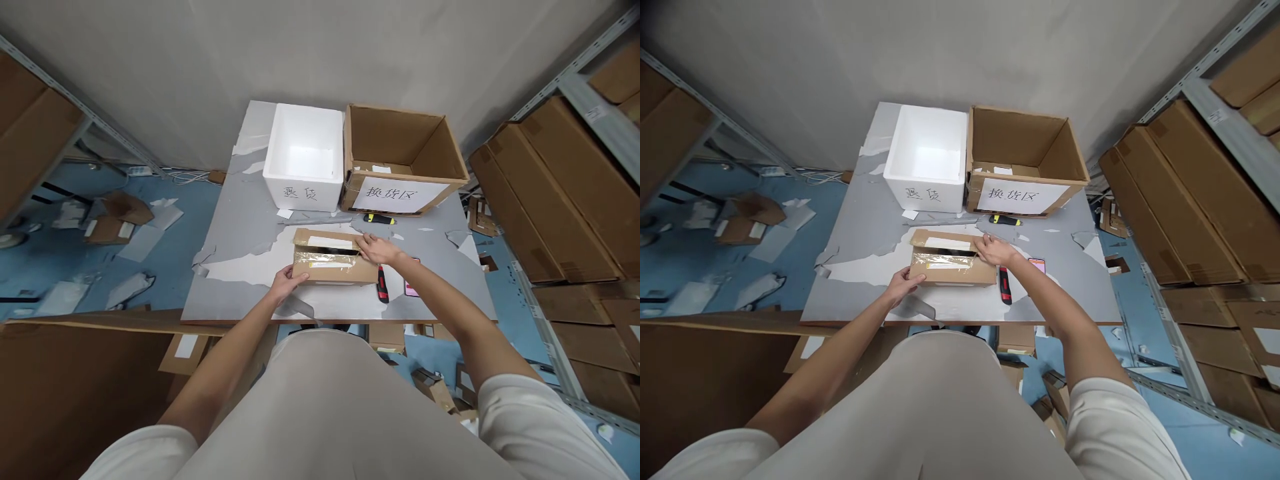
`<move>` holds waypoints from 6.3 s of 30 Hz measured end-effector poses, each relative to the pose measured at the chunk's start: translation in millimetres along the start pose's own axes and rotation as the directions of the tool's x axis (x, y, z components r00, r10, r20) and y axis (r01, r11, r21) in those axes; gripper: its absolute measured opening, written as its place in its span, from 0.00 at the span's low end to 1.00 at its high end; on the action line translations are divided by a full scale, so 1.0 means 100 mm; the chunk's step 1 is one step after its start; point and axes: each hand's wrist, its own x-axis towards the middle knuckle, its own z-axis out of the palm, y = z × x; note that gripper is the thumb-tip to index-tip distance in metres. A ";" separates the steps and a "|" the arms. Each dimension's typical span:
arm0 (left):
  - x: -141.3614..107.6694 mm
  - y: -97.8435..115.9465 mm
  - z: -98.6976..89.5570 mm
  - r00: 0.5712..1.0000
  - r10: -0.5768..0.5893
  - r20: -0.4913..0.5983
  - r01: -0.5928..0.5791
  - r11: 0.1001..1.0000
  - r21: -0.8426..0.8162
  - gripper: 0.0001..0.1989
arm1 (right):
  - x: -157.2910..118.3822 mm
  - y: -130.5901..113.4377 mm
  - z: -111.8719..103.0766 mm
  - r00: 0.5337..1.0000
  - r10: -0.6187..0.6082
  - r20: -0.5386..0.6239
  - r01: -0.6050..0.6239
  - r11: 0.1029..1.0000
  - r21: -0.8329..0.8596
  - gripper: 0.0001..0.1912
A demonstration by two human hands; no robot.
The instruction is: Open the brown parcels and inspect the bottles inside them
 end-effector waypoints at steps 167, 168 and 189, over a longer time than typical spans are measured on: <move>0.81 0.85 -0.31 0.746 0.203 0.634 -0.661 0.119 0.741 0.79 | -0.19 -0.29 -0.09 0.988 0.153 0.008 -0.146 0.923 0.356 0.32; 0.81 0.85 -0.30 0.748 0.199 0.633 -0.659 0.116 0.743 0.79 | -0.27 -0.27 -0.10 0.986 0.158 -0.052 -0.123 0.903 0.413 0.33; 0.10 0.40 -0.30 0.652 0.349 0.673 -0.714 -0.015 0.700 0.21 | -0.48 0.06 -0.81 0.785 0.243 -0.570 0.113 0.848 0.518 0.24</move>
